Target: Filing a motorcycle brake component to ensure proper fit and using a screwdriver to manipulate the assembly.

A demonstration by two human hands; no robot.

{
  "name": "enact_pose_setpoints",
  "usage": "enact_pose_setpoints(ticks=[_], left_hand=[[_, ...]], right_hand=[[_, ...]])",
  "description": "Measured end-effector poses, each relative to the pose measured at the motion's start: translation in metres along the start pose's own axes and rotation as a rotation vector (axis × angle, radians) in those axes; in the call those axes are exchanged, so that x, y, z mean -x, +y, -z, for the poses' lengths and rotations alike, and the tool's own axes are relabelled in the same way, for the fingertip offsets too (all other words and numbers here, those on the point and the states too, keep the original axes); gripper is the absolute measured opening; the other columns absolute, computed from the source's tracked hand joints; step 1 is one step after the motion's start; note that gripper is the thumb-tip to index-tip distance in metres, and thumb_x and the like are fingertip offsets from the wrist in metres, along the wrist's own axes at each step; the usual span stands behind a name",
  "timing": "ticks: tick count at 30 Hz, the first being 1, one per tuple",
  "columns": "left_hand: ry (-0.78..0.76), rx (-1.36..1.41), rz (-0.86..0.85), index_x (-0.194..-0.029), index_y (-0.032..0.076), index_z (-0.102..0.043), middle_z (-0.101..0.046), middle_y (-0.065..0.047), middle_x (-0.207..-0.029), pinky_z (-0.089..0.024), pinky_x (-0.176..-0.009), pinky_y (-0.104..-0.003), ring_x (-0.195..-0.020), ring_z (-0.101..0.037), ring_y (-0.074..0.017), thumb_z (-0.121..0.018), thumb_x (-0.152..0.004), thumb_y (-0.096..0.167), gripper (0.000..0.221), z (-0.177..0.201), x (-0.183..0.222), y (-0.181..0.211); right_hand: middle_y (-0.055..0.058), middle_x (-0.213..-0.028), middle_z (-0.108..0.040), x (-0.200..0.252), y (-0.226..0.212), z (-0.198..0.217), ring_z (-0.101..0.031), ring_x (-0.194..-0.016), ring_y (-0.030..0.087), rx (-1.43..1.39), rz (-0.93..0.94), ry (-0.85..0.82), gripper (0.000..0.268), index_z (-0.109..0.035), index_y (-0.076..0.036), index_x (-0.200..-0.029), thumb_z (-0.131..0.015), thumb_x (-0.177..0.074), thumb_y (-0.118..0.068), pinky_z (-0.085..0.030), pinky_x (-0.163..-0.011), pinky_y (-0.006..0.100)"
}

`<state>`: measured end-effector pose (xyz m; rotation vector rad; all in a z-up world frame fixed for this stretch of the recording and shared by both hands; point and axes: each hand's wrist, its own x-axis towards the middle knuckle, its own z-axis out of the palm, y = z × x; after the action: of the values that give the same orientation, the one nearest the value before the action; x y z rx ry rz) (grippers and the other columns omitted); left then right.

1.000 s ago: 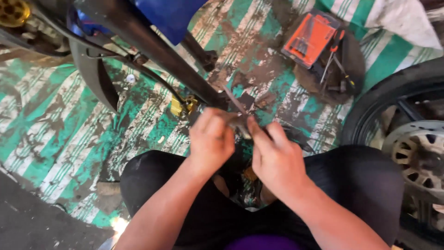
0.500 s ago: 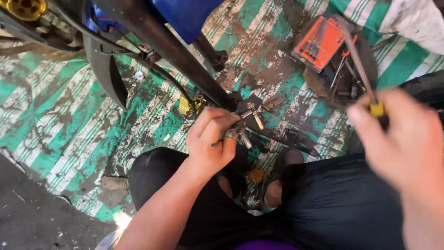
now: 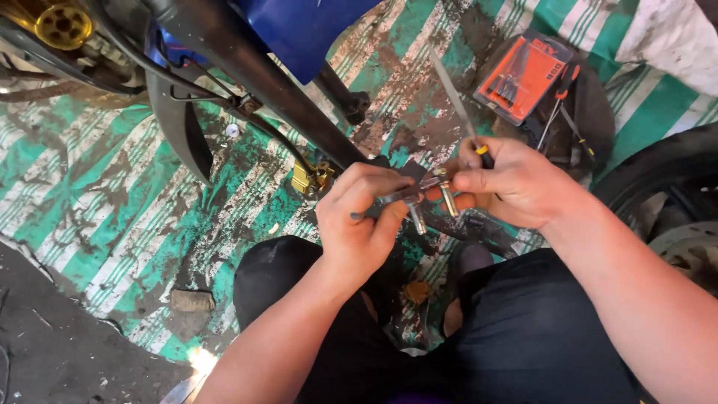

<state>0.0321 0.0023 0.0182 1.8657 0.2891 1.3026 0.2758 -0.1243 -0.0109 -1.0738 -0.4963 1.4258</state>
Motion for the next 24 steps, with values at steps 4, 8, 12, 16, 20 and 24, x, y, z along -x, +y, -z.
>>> enact_pose_setpoints(ticks=[4,8,12,16,20,24], left_hand=[[-0.060,-0.009,0.065,-0.108,0.013,-0.083,-0.081,-0.005,-0.100,-0.068,-0.076,-0.044,-0.089,-0.082,-0.0344,-0.085,-0.095,0.005,0.015,-0.010,-0.005,0.005],[-0.122,-0.034,0.169,-0.120,0.015,-0.082,-0.079,-0.007,-0.102,-0.068,-0.074,-0.046,-0.086,-0.081,-0.0347,-0.089,-0.088,0.000,0.036,-0.014,-0.005,0.009],[-0.219,-0.063,0.190,-0.135,0.008,-0.074,-0.077,-0.017,-0.110,-0.068,-0.081,-0.056,-0.099,-0.082,-0.0438,-0.092,-0.076,-0.008,0.064,0.000,-0.022,0.011],[-0.365,-0.192,0.288,-0.120,0.007,-0.080,-0.079,-0.016,-0.095,-0.068,-0.070,-0.051,-0.085,-0.081,-0.0458,-0.087,-0.080,-0.004,0.043,0.007,-0.017,0.001],[-0.417,-0.218,0.350,-0.121,0.014,-0.085,-0.082,-0.010,-0.091,-0.067,-0.060,-0.044,-0.073,-0.080,-0.0399,-0.076,-0.092,-0.003,0.035,0.007,-0.009,0.005],[-0.393,-0.186,0.354,-0.124,0.011,-0.084,-0.082,-0.015,-0.091,-0.067,-0.060,-0.050,-0.067,-0.077,-0.0448,-0.071,-0.093,-0.011,0.041,0.011,-0.007,0.005]], right_hand=[[0.024,-0.110,-0.082,0.000,-0.002,0.003,-0.084,-0.095,0.034,-0.104,0.069,-0.065,0.037,-0.047,-0.010,-0.091,-0.080,-0.093,0.008,-0.072,-0.066,0.043],[0.026,-0.106,-0.081,-0.001,0.011,0.019,-0.085,-0.092,0.043,-0.117,0.082,-0.003,0.037,-0.048,-0.010,-0.093,-0.079,-0.094,0.011,-0.072,-0.063,0.042],[0.027,-0.106,-0.082,0.012,0.018,0.020,-0.086,-0.092,0.044,-0.099,0.080,0.108,0.036,-0.050,-0.009,-0.094,-0.079,-0.092,0.011,-0.073,-0.064,0.044],[0.023,-0.104,-0.083,0.019,0.003,0.005,-0.086,-0.090,0.043,-0.015,0.081,0.217,0.038,-0.048,-0.010,-0.094,-0.080,-0.093,0.011,-0.073,-0.062,0.040],[0.018,-0.104,-0.083,0.024,-0.001,-0.008,-0.086,-0.086,0.033,0.101,0.157,0.273,0.045,-0.046,-0.012,-0.090,-0.086,-0.088,0.008,-0.071,-0.060,0.032],[0.019,-0.106,-0.083,0.029,-0.005,-0.017,-0.083,-0.084,0.022,0.298,0.263,0.270,0.053,-0.044,-0.013,-0.086,-0.095,-0.080,0.002,-0.064,-0.055,0.024]])
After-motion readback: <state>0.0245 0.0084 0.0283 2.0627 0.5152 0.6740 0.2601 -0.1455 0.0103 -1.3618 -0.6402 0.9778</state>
